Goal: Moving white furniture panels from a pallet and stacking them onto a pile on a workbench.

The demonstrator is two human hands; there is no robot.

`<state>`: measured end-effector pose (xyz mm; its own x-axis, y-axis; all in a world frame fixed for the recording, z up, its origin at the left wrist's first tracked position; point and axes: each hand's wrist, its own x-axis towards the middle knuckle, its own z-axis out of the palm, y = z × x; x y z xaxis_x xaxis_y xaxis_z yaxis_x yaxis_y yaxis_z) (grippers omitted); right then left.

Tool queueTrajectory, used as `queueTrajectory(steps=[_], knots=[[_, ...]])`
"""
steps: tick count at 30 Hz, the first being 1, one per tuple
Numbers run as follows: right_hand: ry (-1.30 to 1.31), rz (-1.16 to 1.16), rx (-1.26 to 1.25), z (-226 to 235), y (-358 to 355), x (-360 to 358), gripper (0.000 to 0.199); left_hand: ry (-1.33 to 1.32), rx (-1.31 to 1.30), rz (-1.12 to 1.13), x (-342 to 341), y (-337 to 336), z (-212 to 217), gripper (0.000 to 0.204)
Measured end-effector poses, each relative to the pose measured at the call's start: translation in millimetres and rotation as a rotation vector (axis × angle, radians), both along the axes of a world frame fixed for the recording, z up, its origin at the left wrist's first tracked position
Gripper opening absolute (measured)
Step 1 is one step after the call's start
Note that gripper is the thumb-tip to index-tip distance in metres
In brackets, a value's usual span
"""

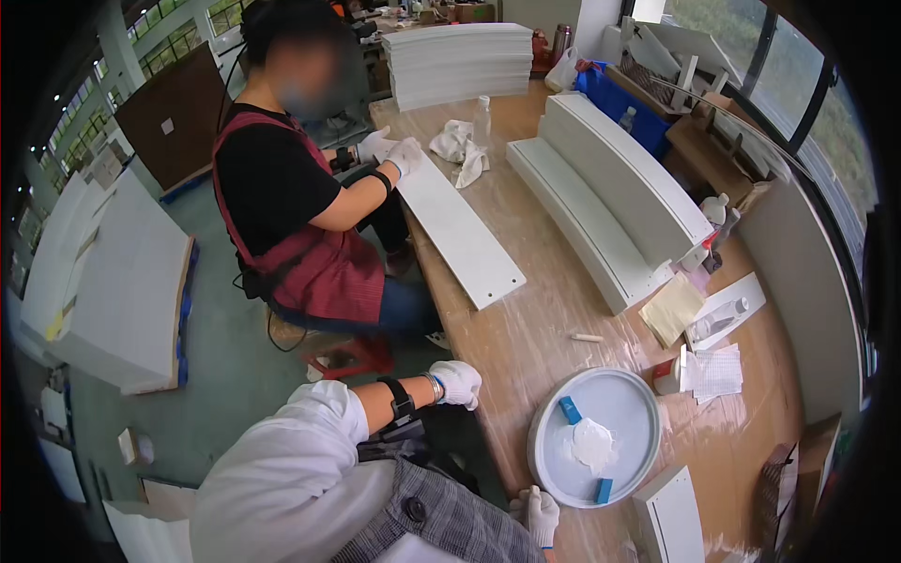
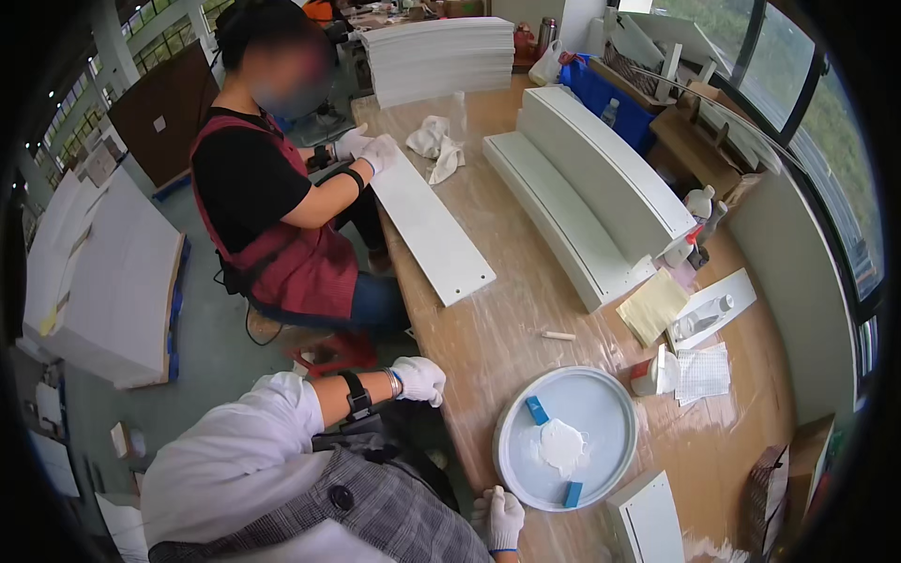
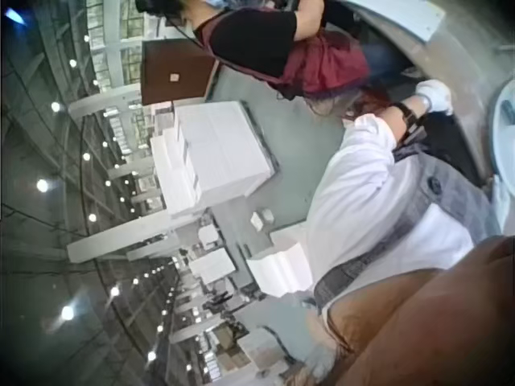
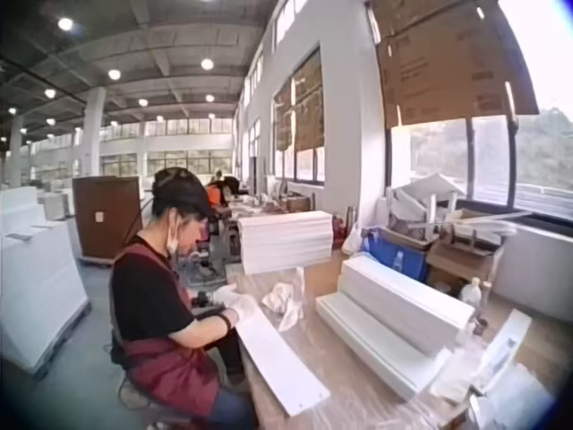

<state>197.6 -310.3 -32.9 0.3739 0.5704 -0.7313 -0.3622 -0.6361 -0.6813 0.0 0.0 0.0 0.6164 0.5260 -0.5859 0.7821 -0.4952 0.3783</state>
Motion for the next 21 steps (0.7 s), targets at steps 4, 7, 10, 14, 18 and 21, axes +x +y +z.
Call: queueTrajectory(steps=[4, 7, 10, 14, 18, 21], knots=[[-0.004, 0.004, -0.029, 8, -8, -4, 0.035, -0.006, 0.009, -0.004, -1, -9, -7, 0.030], [-0.017, 0.014, -0.003, 6, -4, -6, 0.035, -0.024, 0.033, -0.004, -2, -7, -7, 0.030], [-0.025, 0.018, 0.012, 8, -6, -5, 0.035, -0.013, 0.029, -0.018, 0, -7, -6, 0.031], [-0.041, 0.030, 0.021, 10, -7, -7, 0.035, -0.001, -0.002, 0.004, -1, -7, -4, 0.030], [-0.027, 0.022, 0.025, 5, -6, -6, 0.034, -0.033, -0.004, 0.007, -3, -6, -8, 0.030], [-0.016, 0.026, 0.036, 2, -5, -5, 0.034, -0.063, 0.019, 0.017, -6, -8, -13, 0.029]])
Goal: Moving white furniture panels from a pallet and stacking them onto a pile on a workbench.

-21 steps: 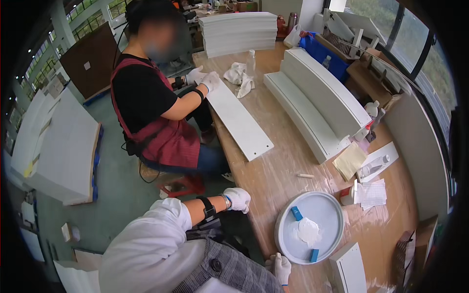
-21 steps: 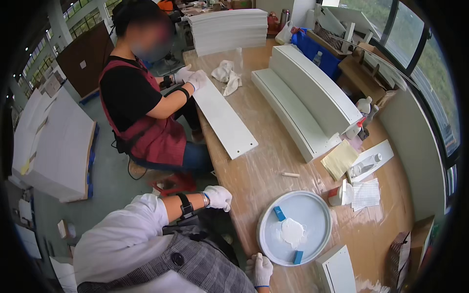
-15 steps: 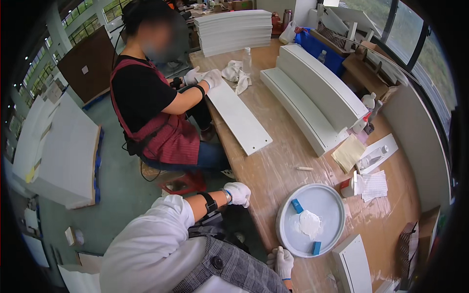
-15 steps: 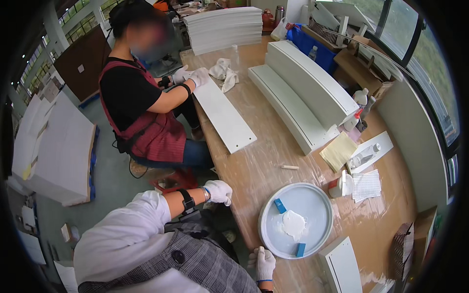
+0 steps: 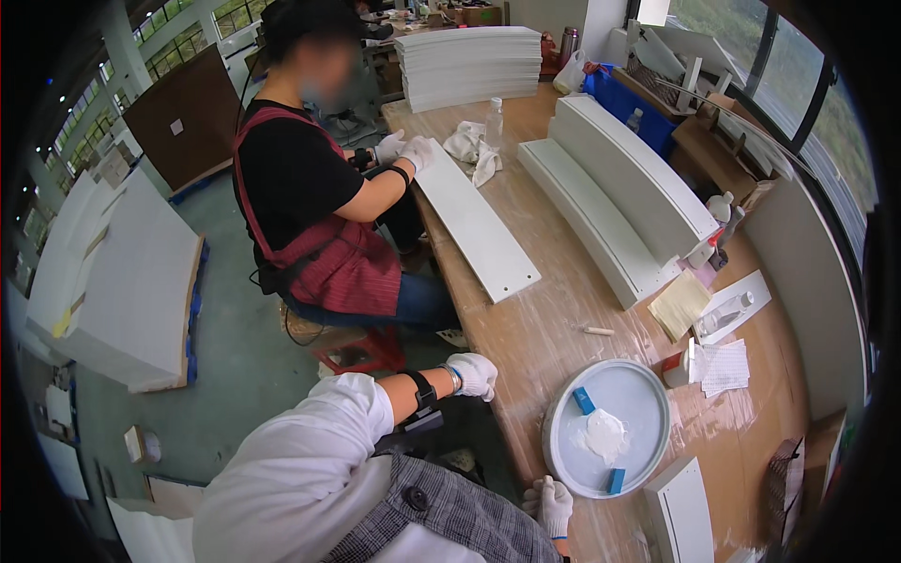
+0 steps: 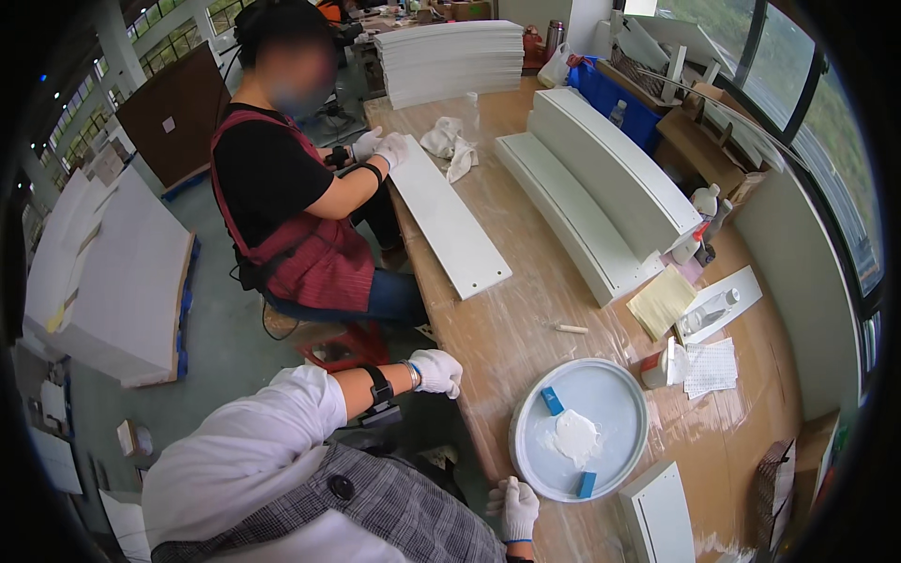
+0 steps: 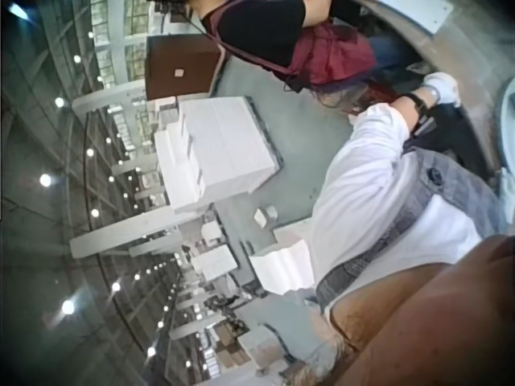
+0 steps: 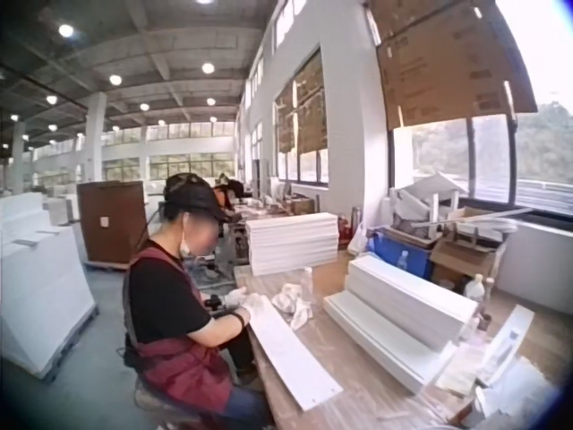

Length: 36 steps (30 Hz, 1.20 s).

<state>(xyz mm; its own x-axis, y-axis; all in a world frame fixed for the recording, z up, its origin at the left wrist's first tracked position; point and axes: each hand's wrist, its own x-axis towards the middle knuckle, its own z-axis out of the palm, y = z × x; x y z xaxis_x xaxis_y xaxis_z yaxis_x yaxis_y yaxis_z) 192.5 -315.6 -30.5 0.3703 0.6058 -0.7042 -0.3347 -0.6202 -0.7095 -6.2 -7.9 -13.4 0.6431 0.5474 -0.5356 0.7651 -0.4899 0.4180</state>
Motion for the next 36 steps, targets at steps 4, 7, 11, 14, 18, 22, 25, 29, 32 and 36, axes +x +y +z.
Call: queueTrajectory(steps=[4, 7, 11, 14, 18, 22, 25, 29, 32, 36], knots=[[0.013, 0.005, -0.004, -1, 0, 1, 0.033, -0.059, 0.032, 0.045, -5, -7, -9, 0.026], [0.016, 0.016, 0.009, -2, -2, 1, 0.032, -0.148, 0.054, 0.102, -16, -16, -14, 0.022], [-0.044, 0.007, 0.007, -2, 0, -4, 0.032, -0.223, 0.026, 0.072, -47, -26, -18, 0.022], [-0.130, 0.007, 0.010, 3, -1, -12, 0.032, -0.171, -0.002, 0.137, -96, -35, -13, 0.028], [-0.175, 0.027, 0.072, 16, -7, -26, 0.031, 0.065, 0.008, 0.221, -174, -55, -9, 0.044], [-0.276, 0.043, 0.088, 22, -10, -32, 0.030, 0.042, -0.129, 0.444, -243, -86, -18, 0.058], [-0.356, 0.110, 0.054, 19, -10, -32, 0.028, 0.136, -0.107, 0.536, -272, -112, -38, 0.046], [-0.388, 0.160, 0.073, 14, -15, -31, 0.028, 0.139, -0.146, 0.479, -284, -145, -57, 0.044], [-0.330, 0.146, 0.126, 13, -20, -30, 0.029, 0.174, -0.163, 0.532, -284, -160, -57, 0.041], [-0.232, 0.167, 0.188, 7, -25, -18, 0.024, 0.125, -0.063, 0.682, -283, -175, -57, 0.041]])
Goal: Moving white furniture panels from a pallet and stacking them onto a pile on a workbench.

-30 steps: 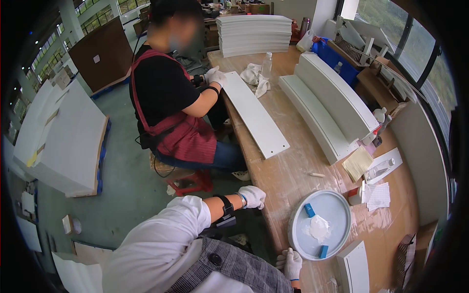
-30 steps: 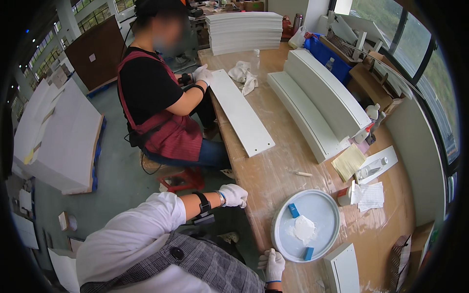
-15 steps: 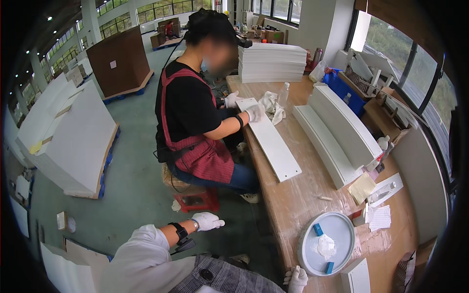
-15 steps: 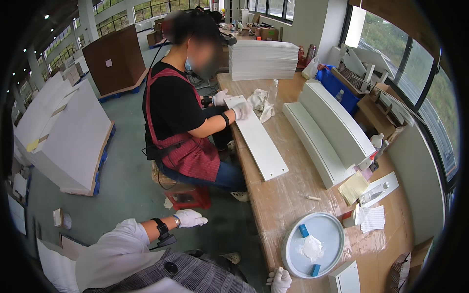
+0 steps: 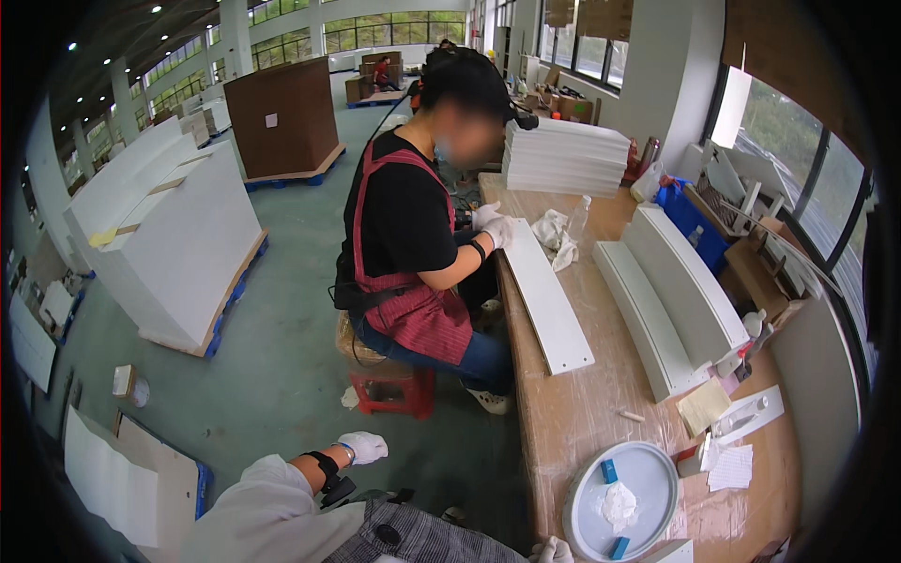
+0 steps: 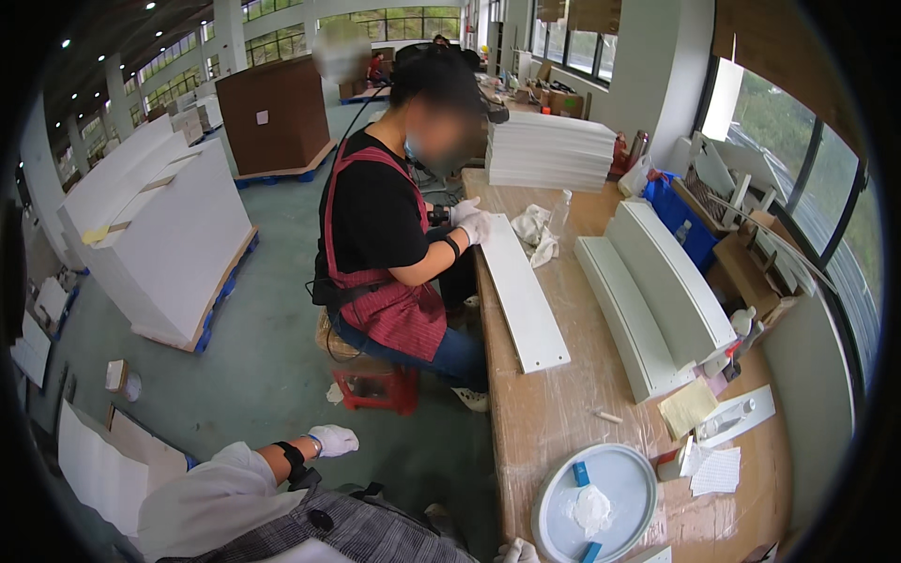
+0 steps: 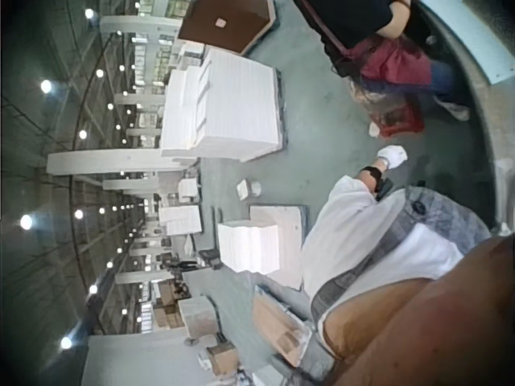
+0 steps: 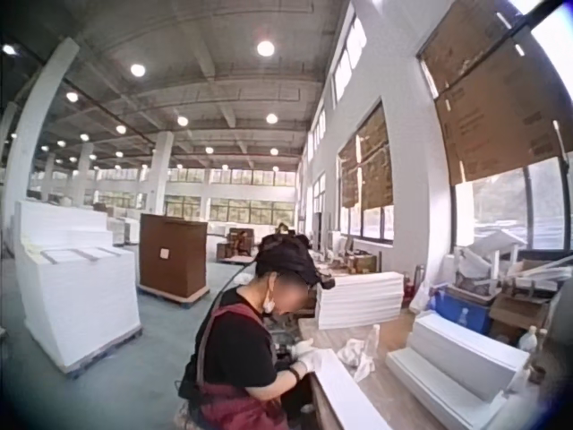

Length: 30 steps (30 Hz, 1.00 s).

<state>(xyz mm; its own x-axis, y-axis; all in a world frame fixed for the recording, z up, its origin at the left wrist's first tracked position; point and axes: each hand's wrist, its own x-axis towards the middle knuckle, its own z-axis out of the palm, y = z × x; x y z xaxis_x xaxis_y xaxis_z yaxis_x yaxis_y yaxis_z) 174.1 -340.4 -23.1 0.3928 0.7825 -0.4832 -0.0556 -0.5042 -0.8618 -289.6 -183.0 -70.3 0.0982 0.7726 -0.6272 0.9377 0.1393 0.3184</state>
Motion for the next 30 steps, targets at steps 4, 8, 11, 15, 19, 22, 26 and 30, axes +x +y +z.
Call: queueTrajectory(steps=[4, 8, 11, 15, 19, 22, 26, 30], knots=[[-0.038, 0.208, 0.074, -9, 0, 18, 0.023, 0.050, -0.044, 0.021, 4, -22, -4, 0.043], [-0.046, 0.333, 0.048, -23, 2, 35, 0.027, 0.074, -0.081, 0.088, 10, -46, -5, 0.046], [-0.063, 0.437, 0.015, -34, 2, 43, 0.031, 0.036, -0.129, 0.112, 16, -60, -2, 0.047], [-0.089, 0.430, 0.061, -40, 1, 40, 0.034, 0.055, -0.084, 0.104, 17, -71, 1, 0.046], [-0.047, 0.419, 0.122, -33, 1, 33, 0.029, 0.046, -0.063, 0.181, 12, -81, -10, 0.041], [-0.160, 0.446, 0.202, -20, 3, 31, 0.022, 0.062, -0.078, 0.137, 9, -90, -20, 0.040], [-0.181, 0.445, 0.213, -6, 0, 32, 0.021, 0.101, -0.113, 0.138, 12, -93, -17, 0.040], [-0.142, 0.447, 0.228, -6, -2, 32, 0.027, 0.084, -0.146, 0.195, 25, -85, 1, 0.044]])
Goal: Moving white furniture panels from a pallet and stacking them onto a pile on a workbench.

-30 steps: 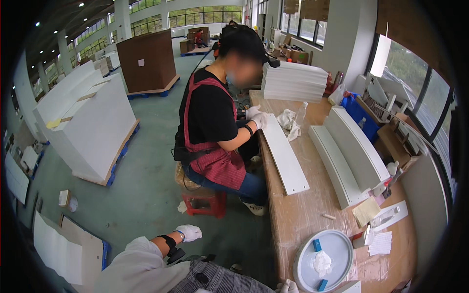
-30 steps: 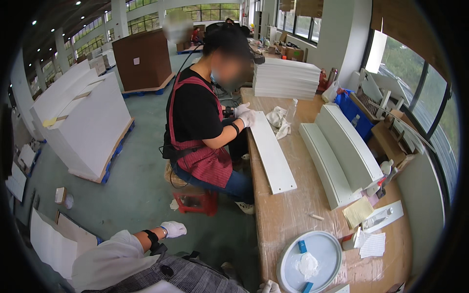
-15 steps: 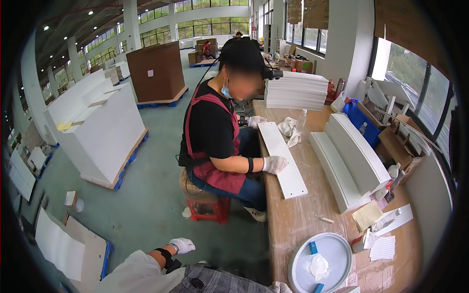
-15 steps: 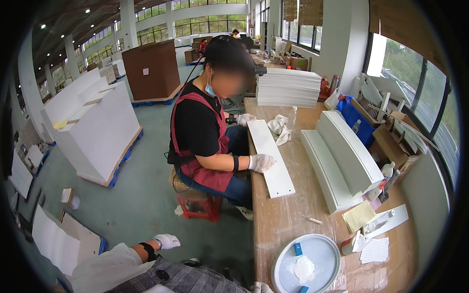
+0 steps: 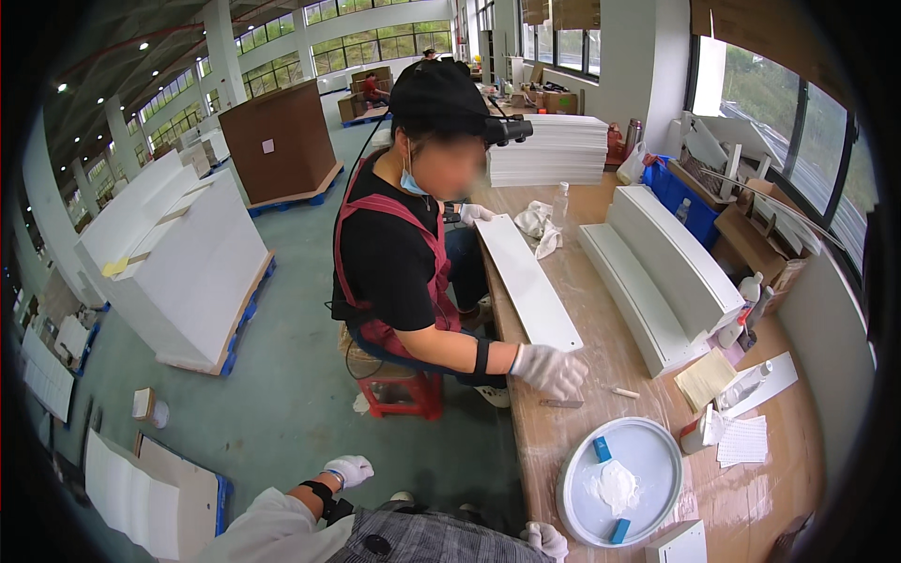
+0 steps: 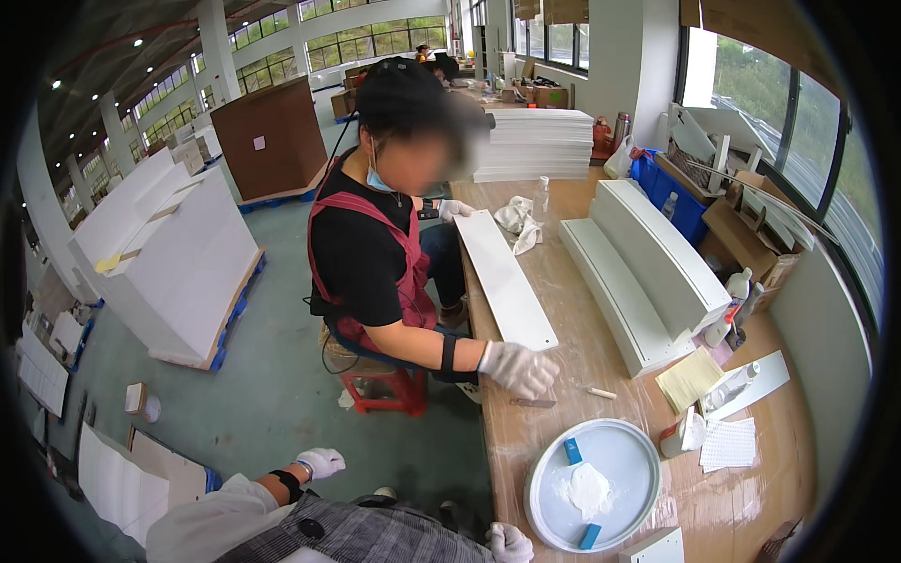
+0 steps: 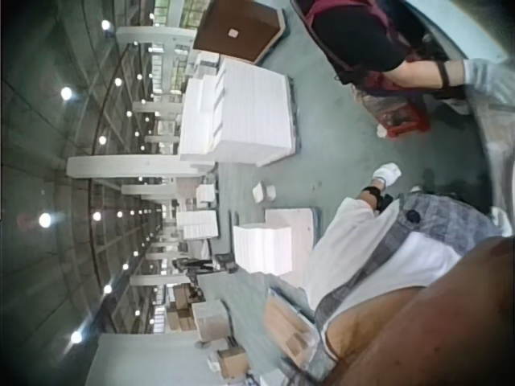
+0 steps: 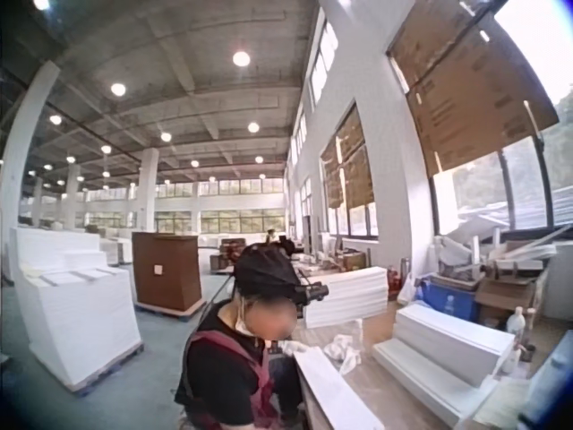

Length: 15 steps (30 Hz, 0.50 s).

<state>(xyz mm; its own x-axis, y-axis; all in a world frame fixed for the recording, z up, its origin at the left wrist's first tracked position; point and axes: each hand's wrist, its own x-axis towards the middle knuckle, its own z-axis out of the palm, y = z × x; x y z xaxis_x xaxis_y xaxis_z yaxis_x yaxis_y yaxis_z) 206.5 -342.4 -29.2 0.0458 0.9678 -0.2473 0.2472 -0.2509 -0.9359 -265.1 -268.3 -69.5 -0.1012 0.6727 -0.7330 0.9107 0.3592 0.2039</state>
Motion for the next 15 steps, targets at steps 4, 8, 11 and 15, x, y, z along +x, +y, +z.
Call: queueTrajectory(steps=[4, 8, 11, 15], knots=[[-0.140, 0.021, -0.024, -8, 0, 2, 0.026, 0.219, 0.497, 0.181, 13, 9, 14, 0.056], [-0.153, 0.068, 0.029, -18, 2, 7, 0.026, 0.389, 0.811, 0.337, 1, 24, 26, 0.073], [-0.142, 0.099, 0.002, -26, 2, 11, 0.028, 0.558, 0.876, 0.431, -10, 29, 38, 0.074], [-0.159, 0.140, -0.011, -36, 2, 14, 0.032, 0.487, 0.698, 0.779, -17, 31, 62, 0.077]])
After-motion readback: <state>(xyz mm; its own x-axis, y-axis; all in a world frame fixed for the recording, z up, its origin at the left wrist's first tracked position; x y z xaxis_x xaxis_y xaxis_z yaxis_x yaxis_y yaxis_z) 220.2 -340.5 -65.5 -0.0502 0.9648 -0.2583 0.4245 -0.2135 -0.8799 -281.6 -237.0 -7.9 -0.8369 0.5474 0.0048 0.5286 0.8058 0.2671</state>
